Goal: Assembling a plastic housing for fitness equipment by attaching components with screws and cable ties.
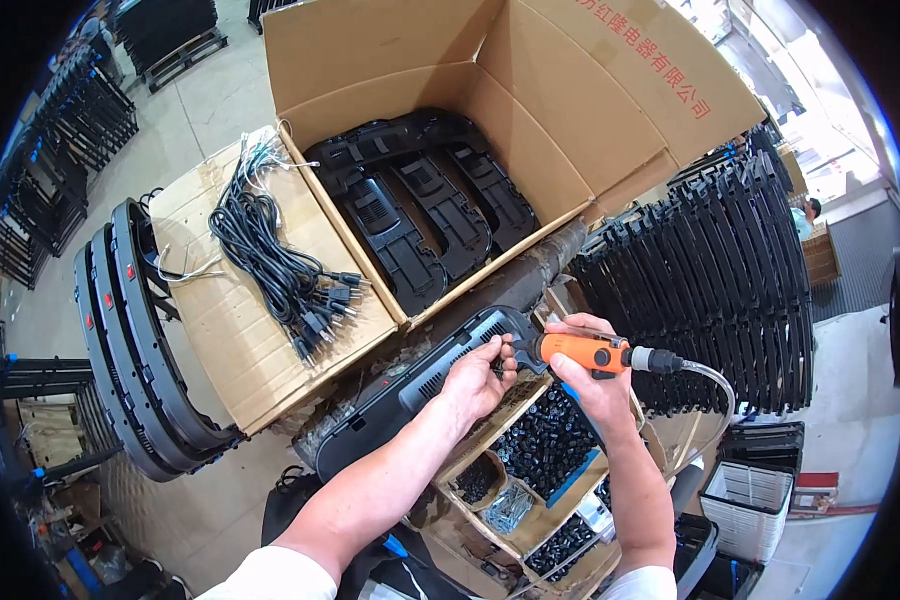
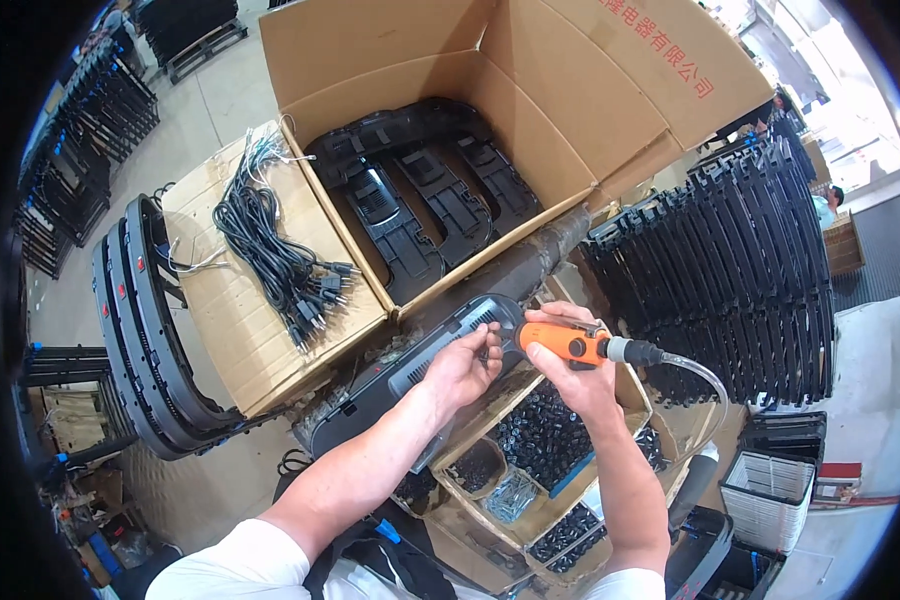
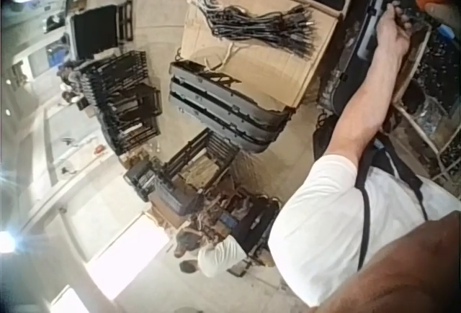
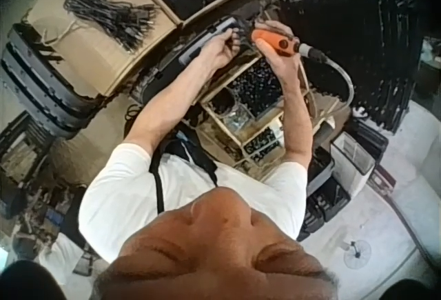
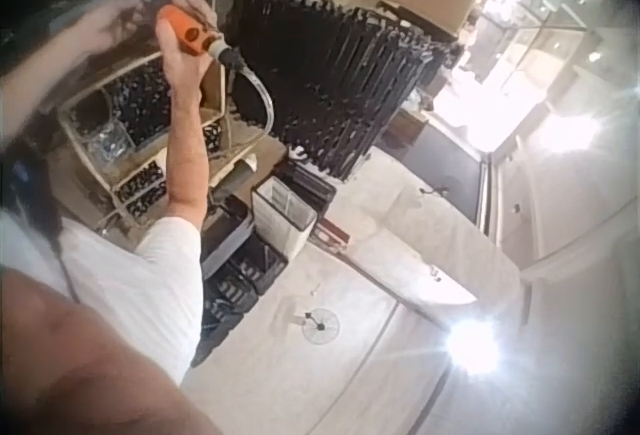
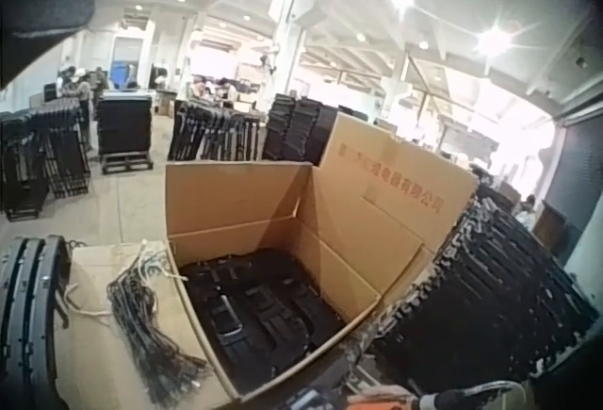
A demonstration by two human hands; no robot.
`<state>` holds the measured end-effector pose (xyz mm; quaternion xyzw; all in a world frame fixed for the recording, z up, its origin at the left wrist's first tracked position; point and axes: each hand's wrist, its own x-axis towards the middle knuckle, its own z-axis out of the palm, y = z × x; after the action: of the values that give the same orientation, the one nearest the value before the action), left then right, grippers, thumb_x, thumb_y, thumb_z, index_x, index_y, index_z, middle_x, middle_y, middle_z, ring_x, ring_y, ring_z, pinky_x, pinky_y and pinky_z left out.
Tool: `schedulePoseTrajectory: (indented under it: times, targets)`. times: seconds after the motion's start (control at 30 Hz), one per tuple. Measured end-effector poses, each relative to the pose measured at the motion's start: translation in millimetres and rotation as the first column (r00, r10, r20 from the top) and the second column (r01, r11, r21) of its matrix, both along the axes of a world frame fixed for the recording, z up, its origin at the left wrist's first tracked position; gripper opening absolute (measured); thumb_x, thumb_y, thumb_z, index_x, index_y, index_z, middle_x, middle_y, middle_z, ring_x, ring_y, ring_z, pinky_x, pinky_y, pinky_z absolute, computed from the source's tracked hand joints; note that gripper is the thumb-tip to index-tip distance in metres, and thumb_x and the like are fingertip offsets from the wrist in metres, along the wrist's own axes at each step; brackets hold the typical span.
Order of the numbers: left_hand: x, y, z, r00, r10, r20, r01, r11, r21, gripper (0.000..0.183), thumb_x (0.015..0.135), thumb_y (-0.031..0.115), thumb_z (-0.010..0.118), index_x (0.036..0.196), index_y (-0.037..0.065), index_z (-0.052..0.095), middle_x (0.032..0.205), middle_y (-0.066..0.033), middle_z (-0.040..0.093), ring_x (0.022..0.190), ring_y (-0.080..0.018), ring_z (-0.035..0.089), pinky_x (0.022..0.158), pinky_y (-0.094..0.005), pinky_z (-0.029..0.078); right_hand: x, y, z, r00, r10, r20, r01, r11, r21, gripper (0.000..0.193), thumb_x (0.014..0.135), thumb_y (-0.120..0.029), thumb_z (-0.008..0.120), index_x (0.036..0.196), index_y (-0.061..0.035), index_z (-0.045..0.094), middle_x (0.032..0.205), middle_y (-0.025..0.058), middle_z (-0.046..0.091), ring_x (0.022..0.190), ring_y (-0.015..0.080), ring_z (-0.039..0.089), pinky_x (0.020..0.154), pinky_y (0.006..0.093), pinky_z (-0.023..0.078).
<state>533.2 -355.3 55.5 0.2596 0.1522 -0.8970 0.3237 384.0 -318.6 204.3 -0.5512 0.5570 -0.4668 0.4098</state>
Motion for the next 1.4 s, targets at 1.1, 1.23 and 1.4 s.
schedulePoseTrajectory:
  times: [1.1, 1.23, 1.4]
  targets:
    - [168, 140, 35, 0.940, -0.245, 0.236, 0.254, 0.967, -0.010, 0.025, 0.112, 0.017, 0.042, 0.121, 0.001, 0.059, 0.097, -0.0082, 0.066, 0.085, -0.0208, 0.069, 0.074, -0.0335, 0.059, 41, -58, -53, 0.982, -0.014, -0.187, 0.023, 0.999, 0.048, 0.032, 0.081, -0.004, 0.081, 0.110, -0.0009, 0.067, 0.112, 0.0128, 0.073, 0.104, 0.0190, 0.069, 0.097, 0.0355, 0.055]
    - [202, 151, 22, 0.936, -0.230, 0.268, 0.265, 0.959, -0.103, 0.026, 0.112, 0.020, 0.042, 0.121, 0.004, 0.061, 0.097, -0.0057, 0.066, 0.084, -0.0178, 0.066, 0.067, -0.0313, 0.054, 45, -57, -57, 0.978, -0.027, -0.205, 0.032, 0.999, 0.020, 0.039, 0.081, -0.010, 0.083, 0.116, -0.0010, 0.067, 0.112, 0.0122, 0.074, 0.105, 0.0190, 0.069, 0.096, 0.0348, 0.055]
    - [233, 150, 34, 0.922, -0.147, 0.358, 0.235, 0.948, -0.216, 0.023, 0.110, 0.023, 0.047, 0.118, 0.007, 0.061, 0.098, -0.0038, 0.063, 0.079, -0.0161, 0.058, 0.064, -0.0306, 0.046, 47, -58, -55, 0.962, -0.211, -0.172, 0.214, 0.977, -0.004, 0.044, 0.081, -0.016, 0.081, 0.121, -0.0036, 0.068, 0.106, 0.0026, 0.073, 0.096, 0.0113, 0.067, 0.090, 0.0308, 0.055]
